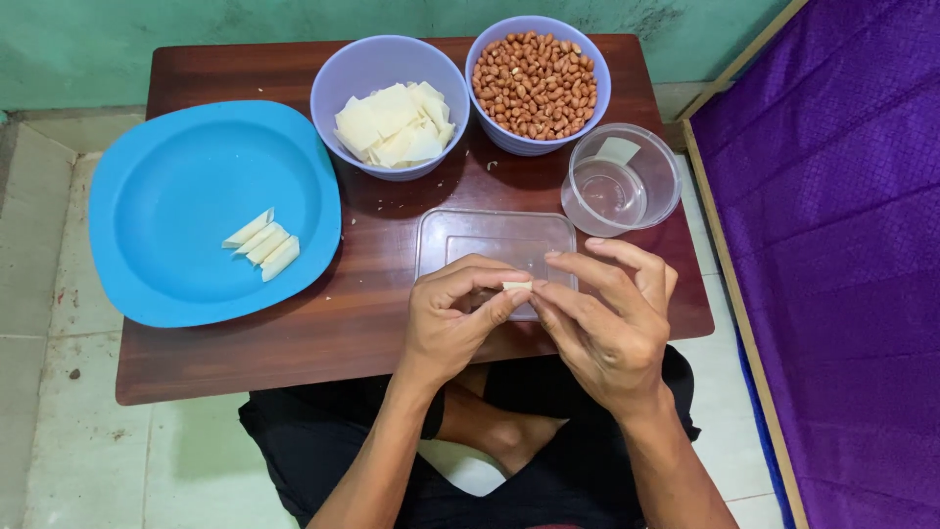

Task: The person sits at a low table and repeatedly wraps peanuts in thin white sheets. They pick a sheet, place a peanut on it, fold it into a small packet, and place the finished item on a blue plate. The process is repeated using ingredients from bowls on the table.

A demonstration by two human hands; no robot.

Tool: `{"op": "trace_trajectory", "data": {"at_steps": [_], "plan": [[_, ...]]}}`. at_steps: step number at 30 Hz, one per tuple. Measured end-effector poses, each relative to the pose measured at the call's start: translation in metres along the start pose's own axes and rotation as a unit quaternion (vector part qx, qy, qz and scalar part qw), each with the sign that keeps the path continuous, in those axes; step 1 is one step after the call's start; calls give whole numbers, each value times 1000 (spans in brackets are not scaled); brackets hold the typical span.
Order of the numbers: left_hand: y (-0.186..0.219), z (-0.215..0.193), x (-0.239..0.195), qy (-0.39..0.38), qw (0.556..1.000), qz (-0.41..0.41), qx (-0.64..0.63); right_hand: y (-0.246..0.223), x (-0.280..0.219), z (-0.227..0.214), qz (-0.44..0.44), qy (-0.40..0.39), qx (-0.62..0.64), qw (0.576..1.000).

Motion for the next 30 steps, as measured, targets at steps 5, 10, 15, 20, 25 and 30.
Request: {"op": "trace_trajectory", "data": {"at_steps": [5, 10, 15, 20, 25, 30], "plan": [[-1, -1, 0, -1, 1000, 2, -11, 1, 4, 0, 6, -10, 13, 1000], [5, 0, 0, 1, 1000, 7, -10, 3, 3, 1, 22, -5, 34, 999], [7, 0, 0, 1, 1000, 8, -5, 6, 1, 3, 41, -12, 57, 997], [7, -1, 0, 3, 1000, 9, -5, 3, 4, 3, 33, -16, 51, 998], [3, -5, 0, 7, 1000, 11, -7, 2, 6, 5, 17, -24, 47, 998], [21, -34, -7, 39, 998, 37, 38, -9, 20, 25, -10, -58, 75, 995]]}}
Point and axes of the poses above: each hand's wrist, its own x-axis towards the middle knuckle, its own z-axis out of the palm, y = z × x, the point moved 5 cm from there along x, towards the middle knuckle, and after that the axes turned 14 degrees about -z, right-handed, at the moved point
